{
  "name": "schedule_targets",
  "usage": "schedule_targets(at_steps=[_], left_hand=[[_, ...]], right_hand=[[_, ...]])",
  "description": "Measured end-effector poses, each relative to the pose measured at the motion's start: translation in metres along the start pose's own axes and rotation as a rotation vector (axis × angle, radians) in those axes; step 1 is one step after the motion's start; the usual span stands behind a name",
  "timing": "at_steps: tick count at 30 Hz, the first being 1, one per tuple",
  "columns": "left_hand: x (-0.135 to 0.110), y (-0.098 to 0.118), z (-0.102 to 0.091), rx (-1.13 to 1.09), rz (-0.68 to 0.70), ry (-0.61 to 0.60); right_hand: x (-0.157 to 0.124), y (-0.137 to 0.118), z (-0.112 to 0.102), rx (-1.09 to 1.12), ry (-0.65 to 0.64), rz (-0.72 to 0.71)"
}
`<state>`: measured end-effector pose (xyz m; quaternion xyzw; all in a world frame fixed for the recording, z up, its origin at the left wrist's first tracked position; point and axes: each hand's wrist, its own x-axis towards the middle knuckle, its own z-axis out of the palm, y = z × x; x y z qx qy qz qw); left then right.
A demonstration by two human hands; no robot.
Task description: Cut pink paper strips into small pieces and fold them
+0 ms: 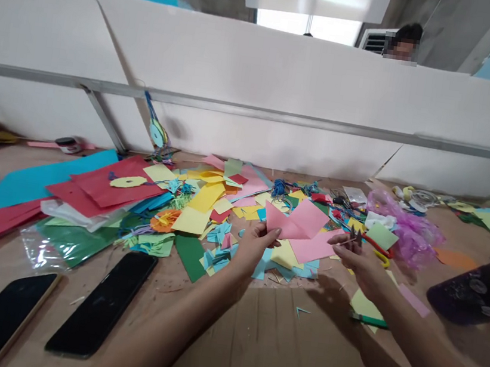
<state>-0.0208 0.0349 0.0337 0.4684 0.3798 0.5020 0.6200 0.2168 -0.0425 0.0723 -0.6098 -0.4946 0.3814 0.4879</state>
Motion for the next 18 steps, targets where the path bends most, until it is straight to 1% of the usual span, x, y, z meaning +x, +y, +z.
schedule_targets(at_steps=[3,4,5,7,9,11,12,13,14,15,16,17,18], left_hand=[[0.0,-0.002,0.002,-0.037,-0.006,0.01],[0.0,-0.002,0.002,-0.039,-0.008,0.013],[0.0,-0.002,0.001,-0.036,-0.008,0.016],[0.001,-0.001,0.0,-0.023,0.002,0.023],[0.003,0.0,-0.003,-0.019,0.024,0.039],[0.007,0.002,-0.008,-0.021,0.039,0.07],[0.009,0.002,-0.011,-0.017,0.04,0.086],[0.012,0.003,-0.014,-0.013,0.041,0.102],[0.014,0.002,-0.017,-0.011,0.043,0.117],[0.016,0.002,-0.02,-0.016,0.049,0.133],[0.019,0.001,-0.023,-0.025,0.054,0.147],[0.02,0.0,-0.025,-0.037,0.057,0.16],[0.022,-0.002,-0.026,-0.05,0.059,0.169]], right_hand=[[0.019,-0.002,0.039,0.086,-0.044,0.018],[0.024,-0.001,0.05,0.088,-0.074,0.032],[0.027,0.0,0.058,0.096,-0.072,0.037],[0.033,0.004,0.071,0.098,-0.069,0.038],[0.037,0.007,0.077,0.091,-0.068,0.024],[0.041,0.01,0.075,0.073,-0.082,-0.007],[0.043,0.011,0.071,0.042,-0.108,-0.031],[0.045,0.011,0.064,-0.02,-0.138,-0.062],[0.048,0.011,0.055,-0.129,-0.191,-0.096],[0.051,0.01,0.044,-0.3,-0.247,-0.135],[0.053,0.009,0.033,-0.529,-0.28,-0.175],[0.056,0.007,0.021,-0.76,-0.237,-0.213],[0.058,0.005,0.01,-0.962,-0.168,-0.234]])
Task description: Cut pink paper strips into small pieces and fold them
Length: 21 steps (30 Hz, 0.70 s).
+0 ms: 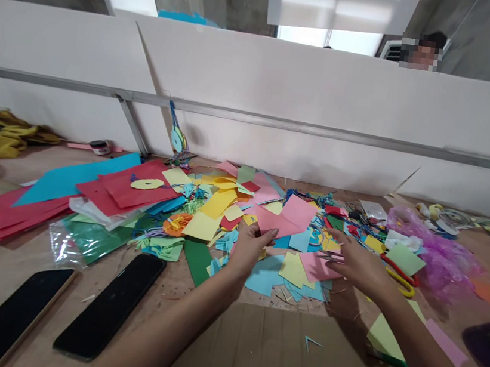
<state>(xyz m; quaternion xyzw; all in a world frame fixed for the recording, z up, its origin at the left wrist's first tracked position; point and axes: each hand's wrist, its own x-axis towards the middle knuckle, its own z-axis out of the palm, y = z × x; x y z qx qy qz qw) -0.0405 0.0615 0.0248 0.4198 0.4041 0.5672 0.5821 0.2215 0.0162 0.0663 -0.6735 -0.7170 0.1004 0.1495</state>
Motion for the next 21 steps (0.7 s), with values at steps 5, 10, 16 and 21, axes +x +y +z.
schedule_targets(at_steps=[5,10,16,21], left_hand=[[0.003,-0.005,-0.003,-0.016,-0.004,-0.007],[-0.003,-0.003,0.0,0.0,-0.031,-0.086],[-0.012,0.005,0.007,0.01,-0.025,-0.115],[-0.015,0.009,0.01,0.046,-0.004,-0.086]], right_hand=[[0.0,0.016,-0.026,-0.019,-0.019,-0.009],[-0.002,-0.007,-0.024,0.555,-0.155,-0.049],[-0.014,-0.034,-0.019,0.654,-0.187,-0.08],[-0.018,-0.035,-0.017,0.678,-0.214,-0.09]])
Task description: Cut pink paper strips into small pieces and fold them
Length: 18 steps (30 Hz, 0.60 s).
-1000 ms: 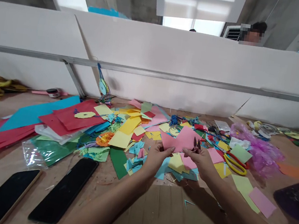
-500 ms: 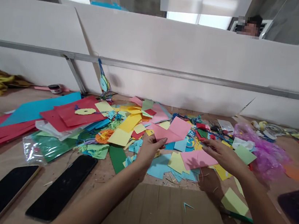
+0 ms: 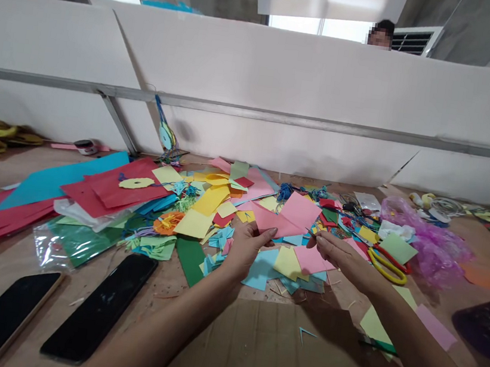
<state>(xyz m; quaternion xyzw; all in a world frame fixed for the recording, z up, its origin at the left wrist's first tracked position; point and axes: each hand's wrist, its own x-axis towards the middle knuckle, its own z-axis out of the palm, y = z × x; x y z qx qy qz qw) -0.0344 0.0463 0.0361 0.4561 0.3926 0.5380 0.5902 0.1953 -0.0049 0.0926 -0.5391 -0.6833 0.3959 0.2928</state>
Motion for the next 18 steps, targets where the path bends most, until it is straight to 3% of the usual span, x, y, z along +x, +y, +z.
schedule_targets(at_steps=[6,18], left_hand=[[0.0,-0.002,0.001,-0.005,-0.011,-0.007],[-0.001,-0.004,0.003,-0.007,-0.025,-0.003]], right_hand=[[0.004,0.011,0.005,0.188,-0.089,0.069],[0.007,0.02,0.011,0.223,-0.023,0.017]])
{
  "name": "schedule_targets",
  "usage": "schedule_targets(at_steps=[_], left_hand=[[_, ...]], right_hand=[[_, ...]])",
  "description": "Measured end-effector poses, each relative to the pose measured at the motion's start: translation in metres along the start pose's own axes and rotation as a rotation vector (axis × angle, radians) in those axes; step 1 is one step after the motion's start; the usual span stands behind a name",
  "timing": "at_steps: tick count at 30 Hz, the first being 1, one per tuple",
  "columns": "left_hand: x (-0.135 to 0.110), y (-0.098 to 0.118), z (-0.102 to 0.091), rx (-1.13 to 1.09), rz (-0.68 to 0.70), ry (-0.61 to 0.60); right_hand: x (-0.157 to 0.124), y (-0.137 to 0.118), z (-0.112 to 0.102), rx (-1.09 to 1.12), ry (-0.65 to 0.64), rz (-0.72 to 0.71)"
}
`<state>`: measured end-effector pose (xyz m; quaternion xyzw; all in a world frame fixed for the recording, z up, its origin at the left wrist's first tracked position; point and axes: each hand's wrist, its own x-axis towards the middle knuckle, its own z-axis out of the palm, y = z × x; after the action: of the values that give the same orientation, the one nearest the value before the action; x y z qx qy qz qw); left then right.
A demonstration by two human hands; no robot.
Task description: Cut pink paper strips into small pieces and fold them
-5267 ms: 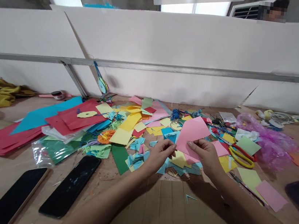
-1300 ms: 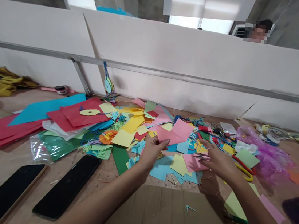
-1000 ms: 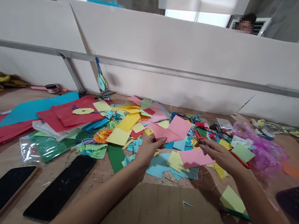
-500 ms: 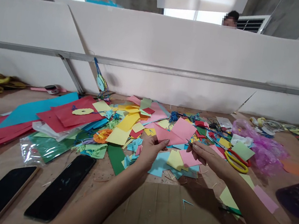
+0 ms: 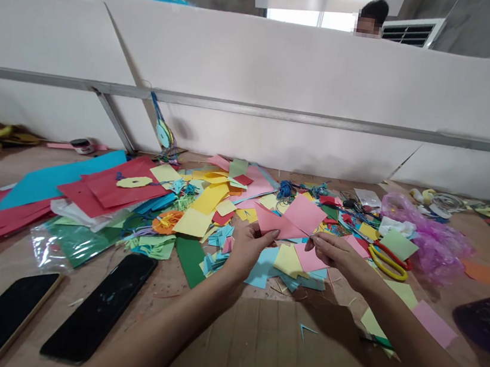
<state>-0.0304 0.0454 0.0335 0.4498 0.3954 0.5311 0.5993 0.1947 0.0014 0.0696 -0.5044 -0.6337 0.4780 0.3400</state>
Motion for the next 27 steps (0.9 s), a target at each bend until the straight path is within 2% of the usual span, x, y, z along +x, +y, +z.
schedule_targets(at_steps=[8,20,27], left_hand=[[-0.002,0.005,0.002,-0.022,-0.006,-0.011],[-0.003,0.008,0.002,-0.031,-0.01,-0.007],[-0.004,0.007,0.003,-0.032,-0.009,-0.014]], right_hand=[[0.0,0.001,0.001,0.0,0.01,0.0],[-0.003,-0.011,0.005,0.051,0.046,0.051],[0.0,-0.004,0.003,0.057,0.03,0.03]])
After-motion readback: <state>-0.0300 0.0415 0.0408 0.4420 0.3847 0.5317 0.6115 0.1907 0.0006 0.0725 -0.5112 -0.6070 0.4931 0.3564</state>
